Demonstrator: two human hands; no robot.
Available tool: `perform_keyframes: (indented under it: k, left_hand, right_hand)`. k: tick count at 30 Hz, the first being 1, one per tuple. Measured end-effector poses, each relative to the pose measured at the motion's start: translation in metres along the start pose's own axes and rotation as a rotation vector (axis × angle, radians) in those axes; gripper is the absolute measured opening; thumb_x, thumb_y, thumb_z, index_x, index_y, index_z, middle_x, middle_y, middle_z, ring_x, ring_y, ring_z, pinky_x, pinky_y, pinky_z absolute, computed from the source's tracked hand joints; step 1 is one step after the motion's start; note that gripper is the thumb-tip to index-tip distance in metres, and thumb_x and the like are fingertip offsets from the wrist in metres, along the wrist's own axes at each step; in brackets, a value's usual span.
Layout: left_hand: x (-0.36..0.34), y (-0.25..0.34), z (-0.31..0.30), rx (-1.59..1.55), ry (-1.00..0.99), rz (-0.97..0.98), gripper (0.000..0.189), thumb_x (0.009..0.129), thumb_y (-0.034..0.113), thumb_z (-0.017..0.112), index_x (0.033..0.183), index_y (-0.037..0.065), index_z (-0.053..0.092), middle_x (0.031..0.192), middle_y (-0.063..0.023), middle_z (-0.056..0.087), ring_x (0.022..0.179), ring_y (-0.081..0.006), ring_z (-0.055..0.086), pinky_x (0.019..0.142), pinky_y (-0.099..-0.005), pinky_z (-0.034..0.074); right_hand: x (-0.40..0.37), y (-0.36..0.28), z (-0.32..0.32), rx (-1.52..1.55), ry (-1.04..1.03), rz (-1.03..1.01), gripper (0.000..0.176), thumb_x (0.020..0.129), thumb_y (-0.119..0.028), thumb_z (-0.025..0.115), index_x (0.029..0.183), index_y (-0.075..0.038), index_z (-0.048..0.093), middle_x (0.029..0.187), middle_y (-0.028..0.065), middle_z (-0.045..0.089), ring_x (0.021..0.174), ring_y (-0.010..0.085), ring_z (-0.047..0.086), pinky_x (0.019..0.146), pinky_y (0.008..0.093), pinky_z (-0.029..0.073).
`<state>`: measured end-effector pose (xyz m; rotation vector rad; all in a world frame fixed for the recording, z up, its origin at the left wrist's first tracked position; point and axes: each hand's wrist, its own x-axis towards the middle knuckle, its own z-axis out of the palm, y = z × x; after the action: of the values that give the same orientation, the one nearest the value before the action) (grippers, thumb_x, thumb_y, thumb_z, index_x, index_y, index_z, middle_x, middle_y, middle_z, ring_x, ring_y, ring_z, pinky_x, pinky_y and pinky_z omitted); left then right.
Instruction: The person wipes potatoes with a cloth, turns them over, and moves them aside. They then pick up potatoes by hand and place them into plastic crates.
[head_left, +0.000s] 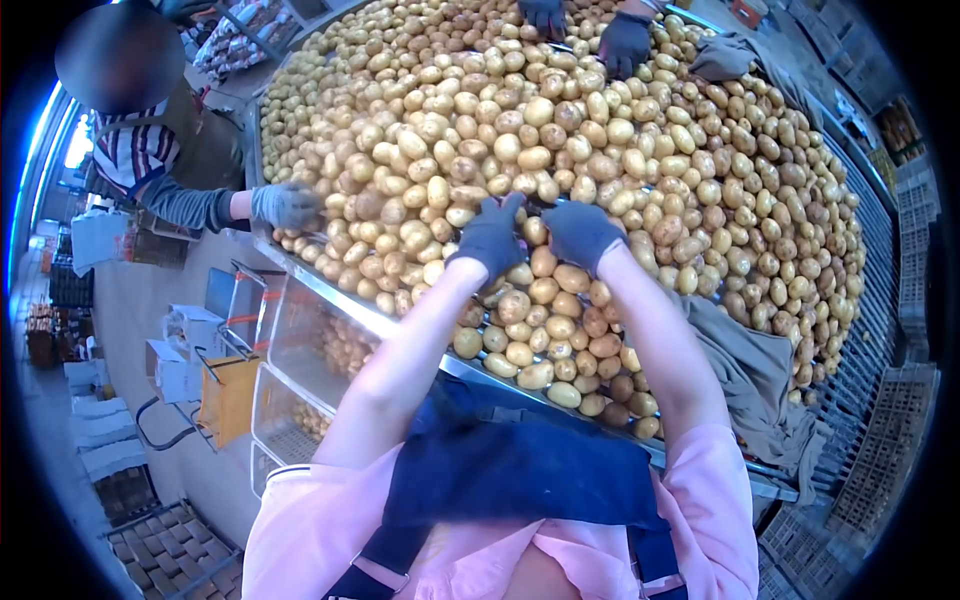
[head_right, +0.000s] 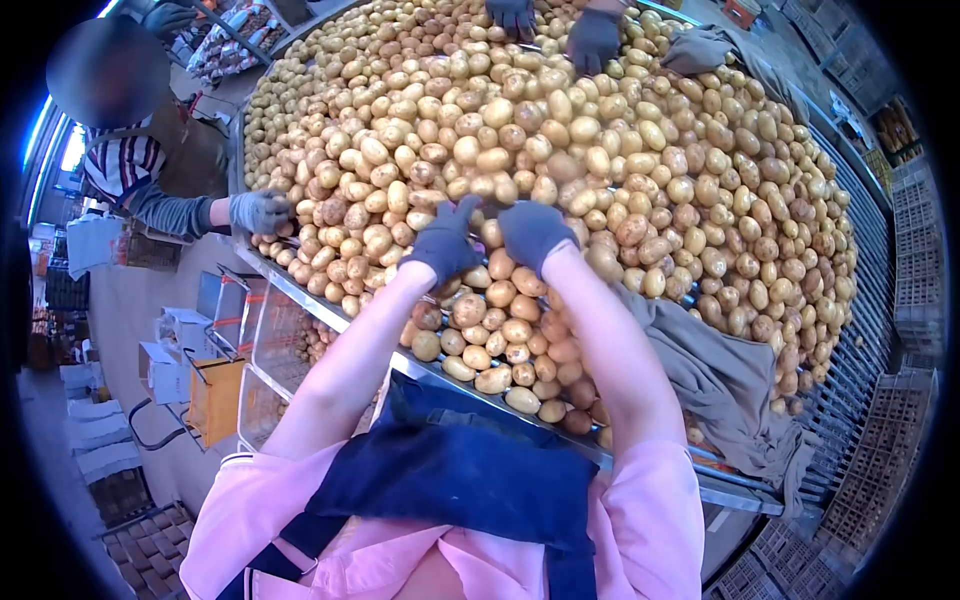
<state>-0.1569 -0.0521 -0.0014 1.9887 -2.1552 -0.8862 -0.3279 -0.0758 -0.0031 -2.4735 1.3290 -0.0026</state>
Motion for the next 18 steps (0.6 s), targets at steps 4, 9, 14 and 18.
perform_keyframes:
  k: [4, 9, 14, 18]
  left_hand:
    - [0.003, 0.001, 0.006, -0.025, -0.003, -0.011, 0.068, 0.074, 0.019, 0.069, 0.132, 0.02, 0.034, 0.124, -0.0215, 0.043, 0.11, -0.0401, 0.052, 0.089, -0.0451, 0.047]
    - [-0.001, -0.009, 0.003, -0.393, 0.139, 0.079, 0.061, 0.074, 0.011, 0.066, 0.129, 0.017, 0.041, 0.113, -0.0183, 0.047, 0.085, -0.0241, 0.057, 0.074, -0.035, 0.049]
    - [-0.068, -0.023, -0.037, -2.195, -0.157, 0.216, 0.039, 0.088, 0.024, 0.054, 0.125, 0.016, 0.044, 0.109, -0.0106, 0.053, 0.088, -0.0224, 0.056, 0.069, -0.0304, 0.049]
    - [-0.114, -0.064, 0.006, -1.733, 0.498, 0.476, 0.039, 0.092, 0.028, 0.049, 0.122, 0.004, 0.043, 0.116, -0.0164, 0.054, 0.103, -0.028, 0.056, 0.088, -0.0375, 0.047]
  right_hand:
    - [0.002, -0.012, 0.011, -0.021, 0.018, 0.113, 0.019, 0.08, -0.011, 0.052, 0.092, -0.007, 0.066, 0.088, 0.0153, 0.066, 0.083, 0.0315, 0.065, 0.072, 0.0411, 0.052]
    - [-0.021, -0.007, 0.009, 0.178, 0.173, 0.069, 0.022, 0.078, -0.017, 0.061, 0.097, -0.007, 0.064, 0.09, 0.0117, 0.066, 0.088, 0.0284, 0.064, 0.073, 0.0403, 0.051]
    - [-0.029, -0.051, -0.006, 1.123, 0.608, 0.081, 0.042, 0.077, -0.019, 0.07, 0.115, -0.005, 0.059, 0.105, 0.0125, 0.063, 0.091, 0.0242, 0.063, 0.082, 0.0341, 0.05]
    - [-0.036, -0.152, -0.038, 0.752, 0.676, -0.407, 0.036, 0.081, -0.02, 0.066, 0.115, -0.011, 0.059, 0.111, 0.0087, 0.06, 0.104, 0.0256, 0.057, 0.094, 0.0394, 0.043]
